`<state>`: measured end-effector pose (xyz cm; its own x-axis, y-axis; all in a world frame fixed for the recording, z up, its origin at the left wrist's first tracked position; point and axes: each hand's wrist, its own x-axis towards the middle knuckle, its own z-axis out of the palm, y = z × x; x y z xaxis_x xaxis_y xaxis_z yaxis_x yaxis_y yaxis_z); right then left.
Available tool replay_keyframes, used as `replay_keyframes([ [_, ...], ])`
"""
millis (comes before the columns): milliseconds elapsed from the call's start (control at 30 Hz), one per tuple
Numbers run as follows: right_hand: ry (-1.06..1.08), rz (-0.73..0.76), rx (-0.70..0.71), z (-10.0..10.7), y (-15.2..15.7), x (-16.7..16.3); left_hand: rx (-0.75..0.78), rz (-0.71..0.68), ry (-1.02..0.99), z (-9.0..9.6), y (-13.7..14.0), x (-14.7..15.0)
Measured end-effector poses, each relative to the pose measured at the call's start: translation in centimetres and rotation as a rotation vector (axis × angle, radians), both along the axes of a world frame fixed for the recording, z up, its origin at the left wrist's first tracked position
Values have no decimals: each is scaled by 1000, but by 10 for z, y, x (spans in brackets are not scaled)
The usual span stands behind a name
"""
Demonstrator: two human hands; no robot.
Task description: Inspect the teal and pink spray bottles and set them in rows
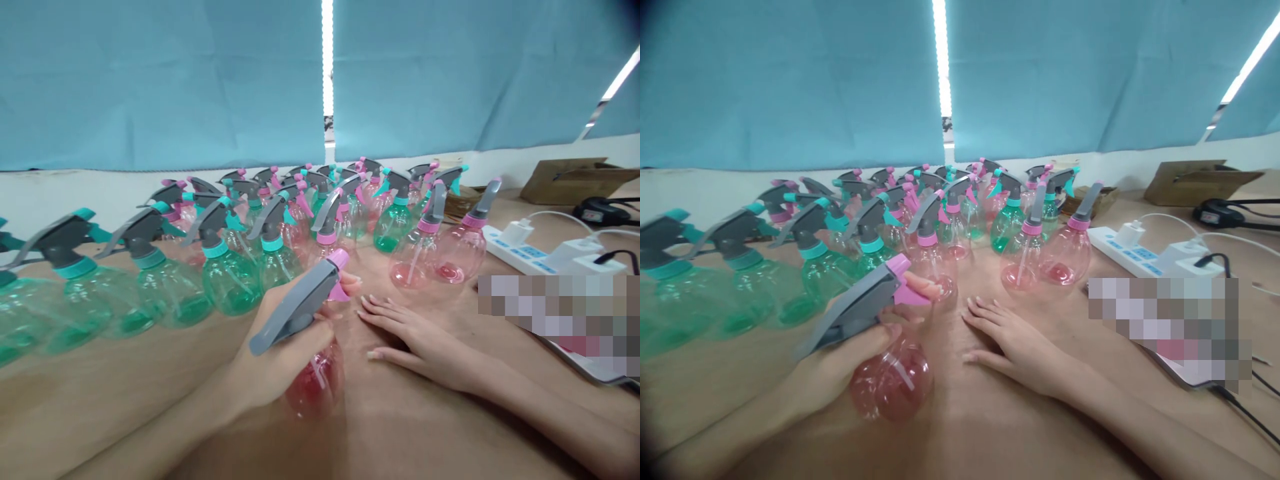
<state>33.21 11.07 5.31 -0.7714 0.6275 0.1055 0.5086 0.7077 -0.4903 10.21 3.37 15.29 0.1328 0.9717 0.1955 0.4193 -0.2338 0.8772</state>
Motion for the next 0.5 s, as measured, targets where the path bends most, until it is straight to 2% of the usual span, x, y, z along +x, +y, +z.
replay_keyframes([
  [133, -33, -5, -14, 1, 0, 0, -18, -23, -48, 1, -1, 0],
  [333, -52, -2, -11, 1, 0, 1, 115, -21, 24, 5, 0, 1],
  [500, -40, 2, 0, -1, 1, 2, 150, -17, 90, 8, 0, 3],
])
